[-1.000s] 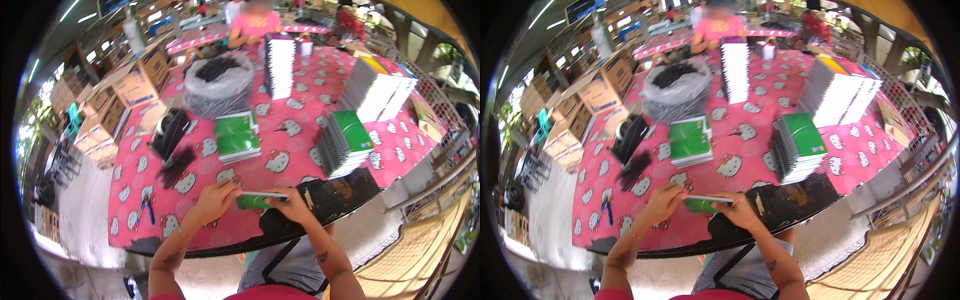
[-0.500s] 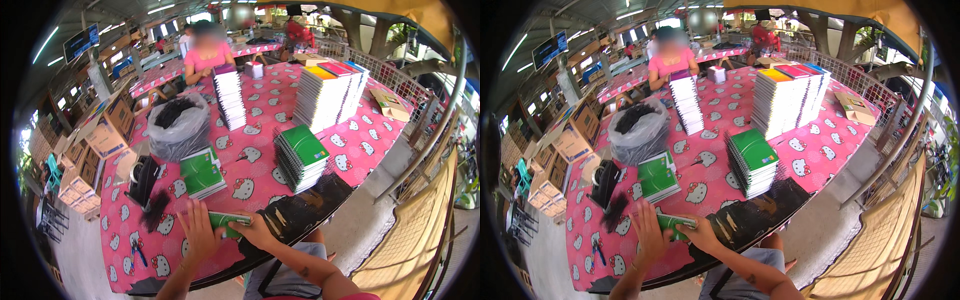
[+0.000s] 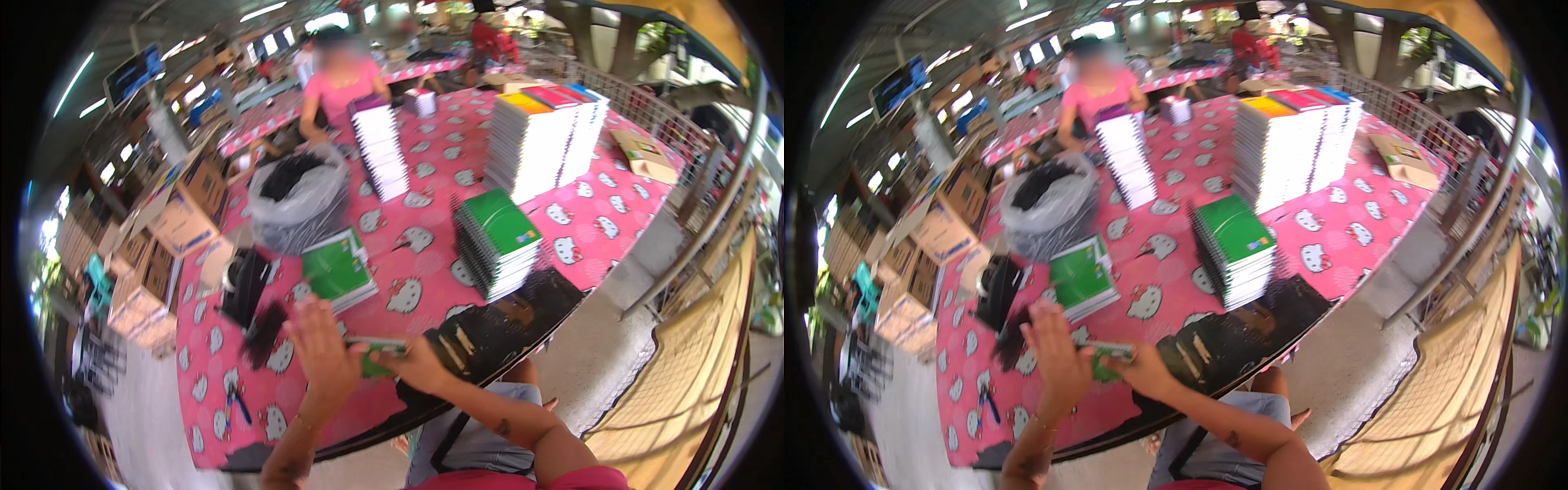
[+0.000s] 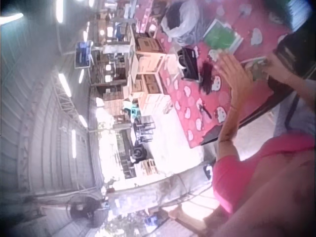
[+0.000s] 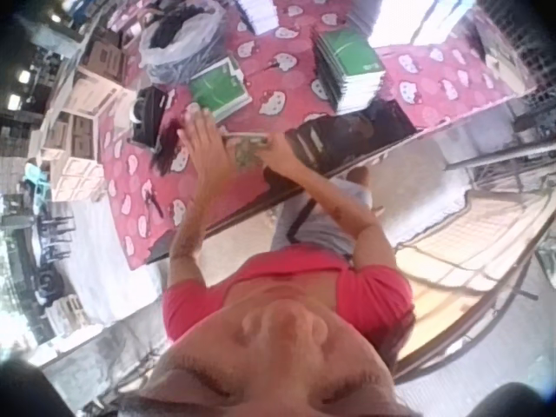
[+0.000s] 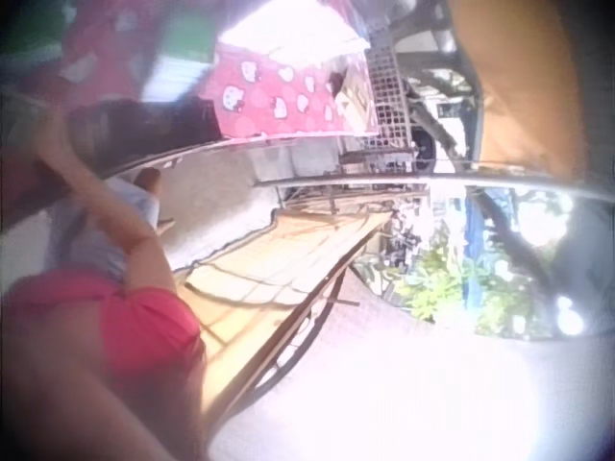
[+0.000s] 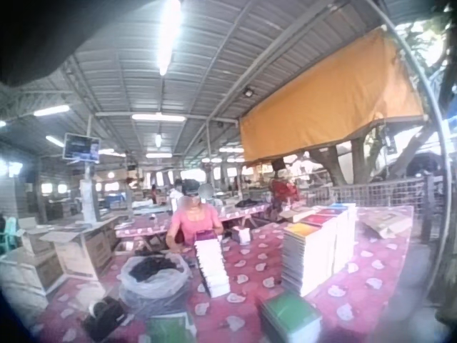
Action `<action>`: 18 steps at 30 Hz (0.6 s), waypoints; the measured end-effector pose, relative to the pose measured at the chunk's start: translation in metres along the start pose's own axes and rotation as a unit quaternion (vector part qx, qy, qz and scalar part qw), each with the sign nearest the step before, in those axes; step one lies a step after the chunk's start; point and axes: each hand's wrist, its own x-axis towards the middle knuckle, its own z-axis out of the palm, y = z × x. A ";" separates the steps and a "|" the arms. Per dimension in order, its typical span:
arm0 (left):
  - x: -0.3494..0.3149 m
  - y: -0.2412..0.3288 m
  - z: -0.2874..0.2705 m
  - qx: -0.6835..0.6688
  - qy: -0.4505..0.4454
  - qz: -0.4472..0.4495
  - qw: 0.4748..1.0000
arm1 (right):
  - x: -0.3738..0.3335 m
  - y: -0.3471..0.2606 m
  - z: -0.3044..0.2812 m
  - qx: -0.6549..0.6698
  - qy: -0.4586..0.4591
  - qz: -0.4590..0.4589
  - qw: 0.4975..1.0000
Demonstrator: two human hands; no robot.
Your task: The person applies small adhesive strips to the edges of notebooks by hand, taking one notebook from a stack and placing it onto another stack.
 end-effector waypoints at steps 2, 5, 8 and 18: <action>-0.048 0.016 0.010 -0.023 -0.065 0.059 0.996 | -0.001 -0.004 -0.013 0.115 0.006 0.011 0.993; -0.017 0.018 -0.003 -0.005 -0.025 0.049 0.998 | 0.005 -0.018 -0.019 0.083 -0.012 -0.013 0.996; -0.019 0.016 -0.003 -0.009 -0.047 0.050 0.998 | -0.001 -0.026 -0.019 0.049 -0.042 0.044 0.997; -0.053 0.041 0.010 -0.092 -0.049 0.076 0.992 | -0.004 -0.027 -0.022 0.060 -0.006 0.048 0.997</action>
